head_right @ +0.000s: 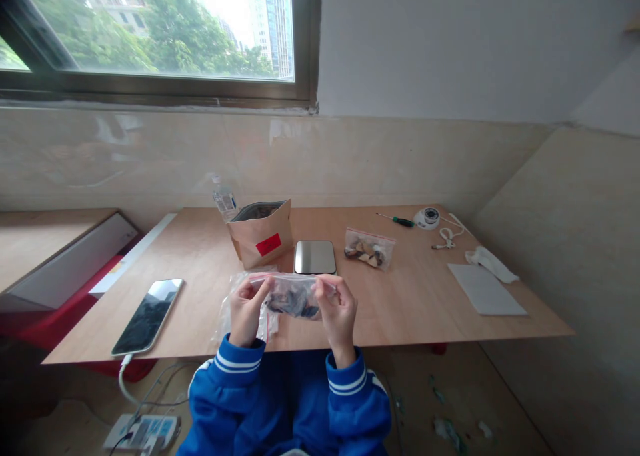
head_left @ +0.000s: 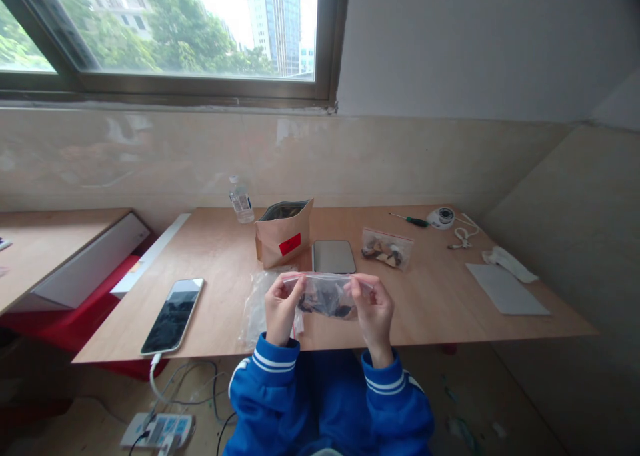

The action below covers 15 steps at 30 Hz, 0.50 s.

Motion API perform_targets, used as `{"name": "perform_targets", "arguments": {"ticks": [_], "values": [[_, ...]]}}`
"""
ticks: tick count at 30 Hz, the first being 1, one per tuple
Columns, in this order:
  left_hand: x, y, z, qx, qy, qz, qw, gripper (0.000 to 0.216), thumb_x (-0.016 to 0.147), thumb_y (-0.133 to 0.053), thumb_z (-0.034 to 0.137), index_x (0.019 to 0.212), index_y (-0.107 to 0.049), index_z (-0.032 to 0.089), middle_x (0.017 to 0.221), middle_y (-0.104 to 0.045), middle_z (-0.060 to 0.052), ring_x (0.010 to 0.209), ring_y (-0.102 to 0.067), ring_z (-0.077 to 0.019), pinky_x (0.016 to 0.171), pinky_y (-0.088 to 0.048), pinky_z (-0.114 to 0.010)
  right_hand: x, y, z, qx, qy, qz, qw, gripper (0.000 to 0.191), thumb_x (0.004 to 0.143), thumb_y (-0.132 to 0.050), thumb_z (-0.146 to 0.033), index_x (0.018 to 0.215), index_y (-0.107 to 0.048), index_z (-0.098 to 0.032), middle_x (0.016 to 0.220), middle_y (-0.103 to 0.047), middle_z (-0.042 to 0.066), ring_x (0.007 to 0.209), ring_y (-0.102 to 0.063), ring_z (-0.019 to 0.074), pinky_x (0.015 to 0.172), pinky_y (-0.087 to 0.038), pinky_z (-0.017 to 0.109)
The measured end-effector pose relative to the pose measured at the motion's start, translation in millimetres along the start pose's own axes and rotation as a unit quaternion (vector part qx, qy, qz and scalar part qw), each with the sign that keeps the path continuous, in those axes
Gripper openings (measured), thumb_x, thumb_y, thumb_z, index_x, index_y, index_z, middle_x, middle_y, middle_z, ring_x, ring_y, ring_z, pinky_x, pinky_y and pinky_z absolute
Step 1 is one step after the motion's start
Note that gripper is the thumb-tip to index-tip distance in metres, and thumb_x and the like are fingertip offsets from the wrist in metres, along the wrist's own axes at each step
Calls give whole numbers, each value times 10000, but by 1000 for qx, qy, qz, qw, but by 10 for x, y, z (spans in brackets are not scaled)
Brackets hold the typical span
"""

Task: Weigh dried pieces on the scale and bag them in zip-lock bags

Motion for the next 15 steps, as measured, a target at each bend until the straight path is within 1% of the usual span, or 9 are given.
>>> {"name": "perform_targets", "arguments": {"ticks": [3, 5, 10, 15], "values": [[-5, 6, 7, 0, -3, 9, 1000, 270, 694, -719, 390, 801, -663, 148, 706, -688, -23, 647, -633, -146, 587, -506, -230, 15, -5, 16, -1, -12, -8, 1000, 164, 814, -627, -349, 815, -634, -185, 683, -652, -4, 627, -613, 138, 621, -511, 255], [-3, -7, 11, 1, -9, -5, 1000, 265, 703, -713, 387, 810, -668, 148, 735, -691, -29, 674, -639, -149, 601, -509, -230, 27, -16, 43, 11, -24, -14, 1000, 171, 819, -618, -356, 828, -626, -185, 685, -646, -7, 622, -607, 132, 618, -508, 251], [7, -40, -19, 3, -11, -50, 999, 245, 715, -711, 359, 838, -691, 148, 806, -704, -44, 736, -648, -156, 641, -519, -230, 40, -81, 91, 37, -39, -51, 997, 194, 793, -648, -367, 844, -638, -181, 777, -666, 17, 671, -621, 139, 634, -520, 258], [-12, -38, -34, 11, -3, -54, 998, 233, 723, -704, 356, 822, -696, 145, 789, -707, -44, 715, -651, -151, 631, -518, -224, 26, -82, 87, 29, -45, -48, 997, 199, 787, -650, -374, 802, -638, -176, 748, -662, 15, 679, -622, 141, 637, -520, 253]]}}
Point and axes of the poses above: each hand's wrist, its own x-axis towards the middle knuckle, its own y-axis out of the back of the hand, z = x × y, the point moved 7 cm from there along x, towards the middle knuckle
